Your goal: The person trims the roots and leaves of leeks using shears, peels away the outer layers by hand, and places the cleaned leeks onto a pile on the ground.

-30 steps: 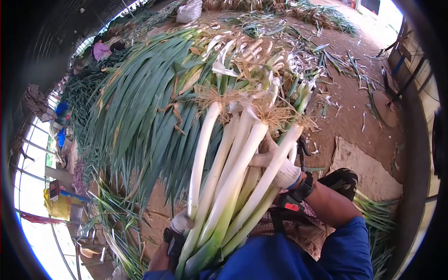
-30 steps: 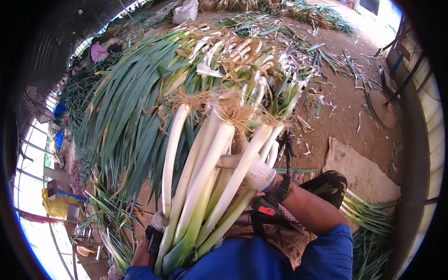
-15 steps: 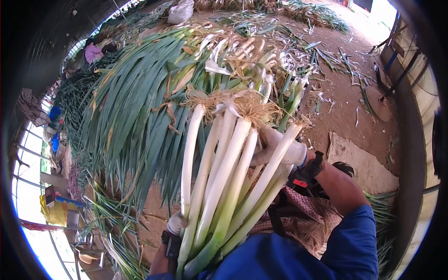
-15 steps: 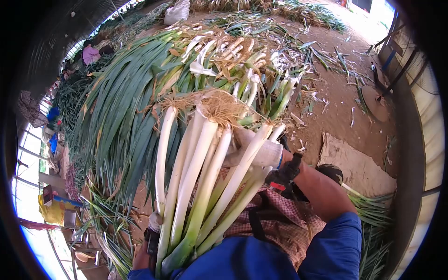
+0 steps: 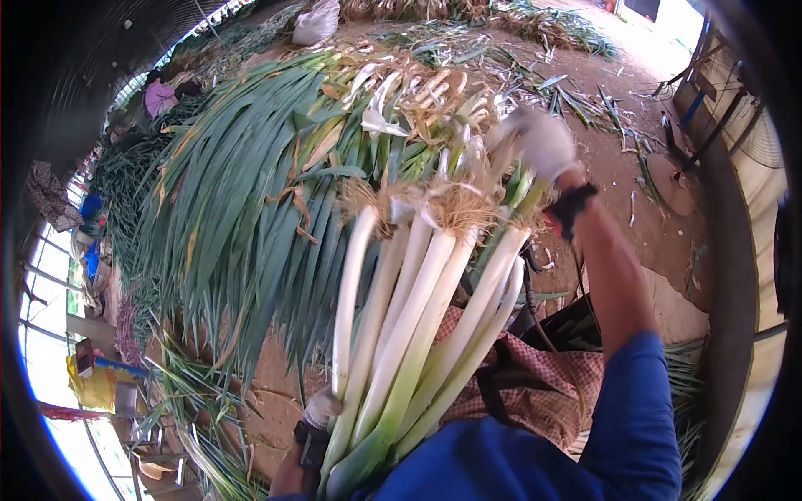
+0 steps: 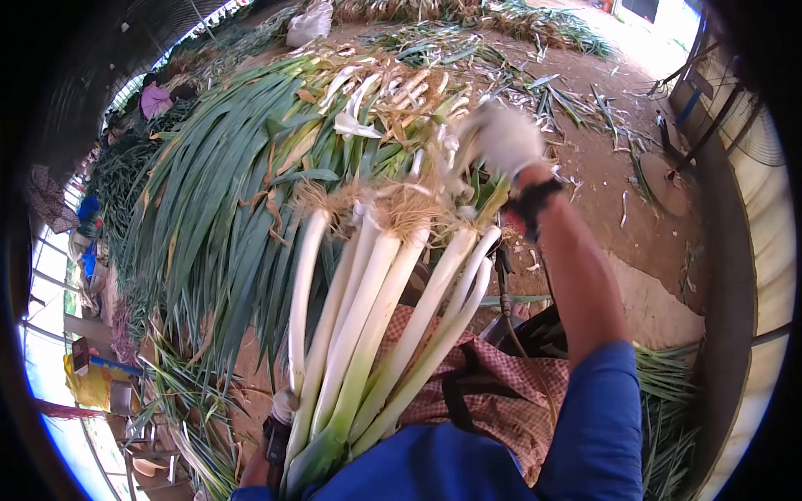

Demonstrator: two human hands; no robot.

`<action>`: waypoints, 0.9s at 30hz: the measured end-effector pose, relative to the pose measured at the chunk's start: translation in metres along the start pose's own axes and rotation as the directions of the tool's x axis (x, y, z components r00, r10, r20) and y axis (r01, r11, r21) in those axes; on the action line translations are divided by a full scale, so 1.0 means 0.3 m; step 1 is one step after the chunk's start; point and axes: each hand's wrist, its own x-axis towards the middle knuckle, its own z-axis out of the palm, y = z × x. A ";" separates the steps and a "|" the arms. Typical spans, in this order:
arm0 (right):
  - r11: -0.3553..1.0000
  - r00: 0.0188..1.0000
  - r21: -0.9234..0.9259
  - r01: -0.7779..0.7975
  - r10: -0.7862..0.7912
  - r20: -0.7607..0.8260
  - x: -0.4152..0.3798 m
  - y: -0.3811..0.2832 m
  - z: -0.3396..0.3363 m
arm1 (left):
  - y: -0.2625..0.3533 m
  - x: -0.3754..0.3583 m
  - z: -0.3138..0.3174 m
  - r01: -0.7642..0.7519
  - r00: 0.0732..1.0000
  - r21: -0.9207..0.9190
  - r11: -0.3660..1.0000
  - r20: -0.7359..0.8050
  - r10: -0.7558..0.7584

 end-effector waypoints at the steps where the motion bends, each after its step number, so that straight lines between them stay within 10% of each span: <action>1: 0.986 0.977 0.137 -0.097 0.121 -0.178 0.038 0.101 -0.055 | -0.005 -0.005 0.001 0.005 1.000 -0.004 1.000 0.003 -0.005; 3: 0.958 0.957 0.148 -0.247 0.265 -0.120 0.102 0.220 -0.130 | -0.002 -0.007 0.007 0.009 1.000 -0.010 1.000 0.012 -0.009; 7: 0.677 0.837 0.717 -0.168 -0.286 0.467 -0.140 0.032 -0.046 | 0.023 0.006 0.007 0.021 0.999 0.001 1.000 0.033 -0.021; 10: 0.516 0.712 0.855 0.050 -0.618 0.332 -0.304 -0.116 -0.007 | 0.032 0.013 0.020 0.034 0.998 0.010 0.999 0.058 -0.034; 15: 0.171 0.881 0.978 -0.121 -0.436 0.185 -0.440 -0.128 0.323 | 0.067 0.005 0.079 0.050 0.984 0.058 0.997 0.169 -0.059; 20: 0.262 0.731 0.695 -0.669 0.062 0.680 -0.317 -0.157 0.135 | 0.085 0.025 0.186 -0.110 0.939 0.338 0.935 0.344 -0.014; 22: 0.978 0.893 0.203 -0.055 -0.042 0.447 -0.219 -0.028 0.138 | 0.133 0.027 0.241 -0.086 0.935 0.385 0.919 0.351 -0.060; 23: 0.965 0.944 -0.205 0.164 -0.093 0.316 -0.169 0.039 0.142 | 0.160 0.012 0.278 -0.064 0.939 0.365 0.929 0.336 -0.067; 26: 0.981 0.975 0.083 -0.175 0.185 -0.122 -0.096 0.269 -0.086 | 0.159 0.014 0.273 -0.047 0.943 0.388 0.921 0.322 -0.088; 27: 0.949 0.985 0.309 -0.062 0.108 -0.134 -0.101 0.285 -0.118 | 0.153 0.010 0.262 -0.037 0.942 0.411 0.911 0.318 -0.105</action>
